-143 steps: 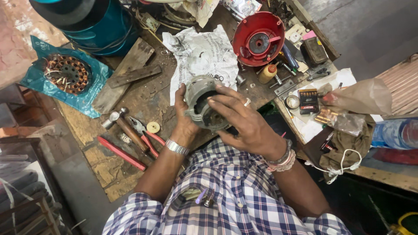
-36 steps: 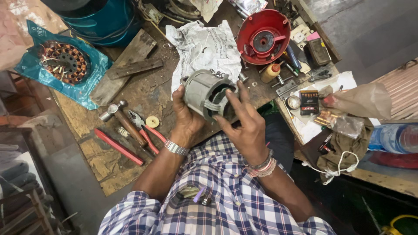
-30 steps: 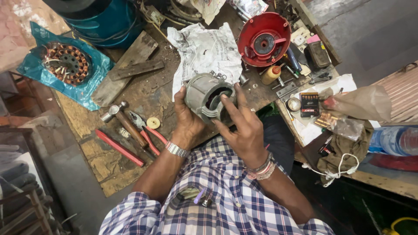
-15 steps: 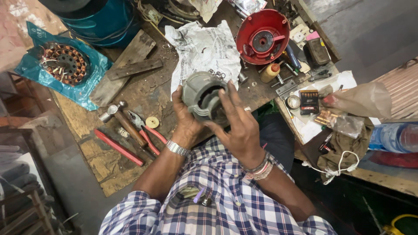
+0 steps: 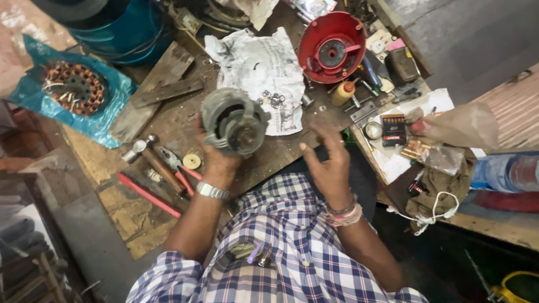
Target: The person assembles an electrical motor by inserting washers and a rotor into a motor housing, then uses a hammer to tap the components into place. The person repeatedly checks fitment and reassembles the motor with a red housing.
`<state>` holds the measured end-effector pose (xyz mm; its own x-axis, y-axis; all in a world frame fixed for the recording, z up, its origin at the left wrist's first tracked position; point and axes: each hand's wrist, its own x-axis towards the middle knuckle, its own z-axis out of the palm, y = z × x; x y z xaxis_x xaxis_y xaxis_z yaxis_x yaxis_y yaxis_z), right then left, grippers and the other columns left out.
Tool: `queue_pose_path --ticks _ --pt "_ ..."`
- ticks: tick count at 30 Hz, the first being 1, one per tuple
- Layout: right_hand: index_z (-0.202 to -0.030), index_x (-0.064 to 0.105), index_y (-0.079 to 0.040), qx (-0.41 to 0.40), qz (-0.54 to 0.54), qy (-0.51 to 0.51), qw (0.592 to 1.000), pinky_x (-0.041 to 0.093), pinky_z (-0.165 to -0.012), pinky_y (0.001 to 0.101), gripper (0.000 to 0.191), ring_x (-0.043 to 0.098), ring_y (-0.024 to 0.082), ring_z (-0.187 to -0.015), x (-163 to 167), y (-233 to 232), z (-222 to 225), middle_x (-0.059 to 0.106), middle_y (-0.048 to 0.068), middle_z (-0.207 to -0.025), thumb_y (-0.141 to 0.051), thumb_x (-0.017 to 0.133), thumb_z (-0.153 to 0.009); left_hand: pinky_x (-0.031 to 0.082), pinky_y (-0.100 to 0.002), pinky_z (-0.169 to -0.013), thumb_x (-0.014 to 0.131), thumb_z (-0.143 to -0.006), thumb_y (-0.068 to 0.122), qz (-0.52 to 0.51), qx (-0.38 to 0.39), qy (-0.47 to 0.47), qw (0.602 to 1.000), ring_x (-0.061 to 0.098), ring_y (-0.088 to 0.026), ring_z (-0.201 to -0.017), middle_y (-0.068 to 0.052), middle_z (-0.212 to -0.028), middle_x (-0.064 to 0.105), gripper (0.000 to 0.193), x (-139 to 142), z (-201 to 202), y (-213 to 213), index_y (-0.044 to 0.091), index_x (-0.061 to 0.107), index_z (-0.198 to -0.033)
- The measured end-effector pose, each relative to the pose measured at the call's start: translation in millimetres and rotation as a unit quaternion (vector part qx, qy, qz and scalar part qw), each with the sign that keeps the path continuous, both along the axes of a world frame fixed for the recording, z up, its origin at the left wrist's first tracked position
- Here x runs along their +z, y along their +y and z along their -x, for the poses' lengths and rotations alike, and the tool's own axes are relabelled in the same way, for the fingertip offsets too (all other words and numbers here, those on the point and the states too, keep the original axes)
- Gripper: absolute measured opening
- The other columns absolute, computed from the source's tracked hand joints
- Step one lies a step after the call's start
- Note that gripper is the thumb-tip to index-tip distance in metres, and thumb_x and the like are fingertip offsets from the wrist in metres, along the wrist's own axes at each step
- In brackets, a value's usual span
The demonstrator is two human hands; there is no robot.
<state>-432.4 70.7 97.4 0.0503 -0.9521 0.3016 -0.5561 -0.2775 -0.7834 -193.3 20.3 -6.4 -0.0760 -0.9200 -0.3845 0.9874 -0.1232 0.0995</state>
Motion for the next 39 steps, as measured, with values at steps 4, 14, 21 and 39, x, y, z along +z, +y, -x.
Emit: queue_pose_path --ticks 4,14,21,39 --pt "-0.128 0.067 -0.010 0.138 -0.140 0.050 0.979 0.060 -0.084 0.0351 0.040 0.073 0.023 -0.098 -31.3 -3.2 -17.2 0.072 0.012 -0.119 -0.013 0.073 -0.089 0.054 -0.050 -0.108 0.063 -0.086 0.066 0.059 0.033 -0.035 0.997 0.064 -0.031 -0.121 -0.011 -0.132 0.068 0.074 16.5 -21.4 -4.2 0.012 0.064 -0.136" --pt "-0.107 0.072 -0.014 0.504 0.009 0.270 0.820 0.052 -0.097 0.0465 0.028 0.067 0.032 -0.109 -111.9 4.8 -197.5 0.071 0.012 -0.111 -0.033 0.071 -0.087 0.054 -0.048 -0.113 0.054 -0.099 0.061 0.102 0.097 -0.108 0.984 0.063 -0.029 -0.123 -0.012 -0.133 0.067 0.063 73.2 -77.1 -7.1 0.009 0.065 -0.133" --pt "-0.122 0.064 -0.006 0.411 0.111 0.072 0.902 0.049 -0.107 0.0498 0.041 0.065 0.035 -0.121 -146.4 -2.5 -247.6 0.065 0.017 -0.127 -0.024 0.064 -0.086 0.053 -0.049 -0.117 0.044 -0.100 0.062 0.091 0.136 -0.093 0.982 0.062 -0.033 -0.129 -0.015 -0.143 0.062 0.072 65.4 -126.1 6.2 0.008 0.057 -0.145" --pt "-0.114 0.066 -0.007 0.437 -0.100 -0.017 0.894 0.052 -0.099 0.0477 0.032 0.067 0.031 -0.110 -172.3 -36.1 -264.8 0.068 0.015 -0.121 -0.024 0.068 -0.088 0.049 -0.042 -0.109 0.072 -0.099 0.028 0.102 0.188 -0.594 0.775 0.060 -0.024 -0.119 -0.011 -0.131 0.061 0.052 36.4 -105.4 15.4 0.003 0.049 -0.139"
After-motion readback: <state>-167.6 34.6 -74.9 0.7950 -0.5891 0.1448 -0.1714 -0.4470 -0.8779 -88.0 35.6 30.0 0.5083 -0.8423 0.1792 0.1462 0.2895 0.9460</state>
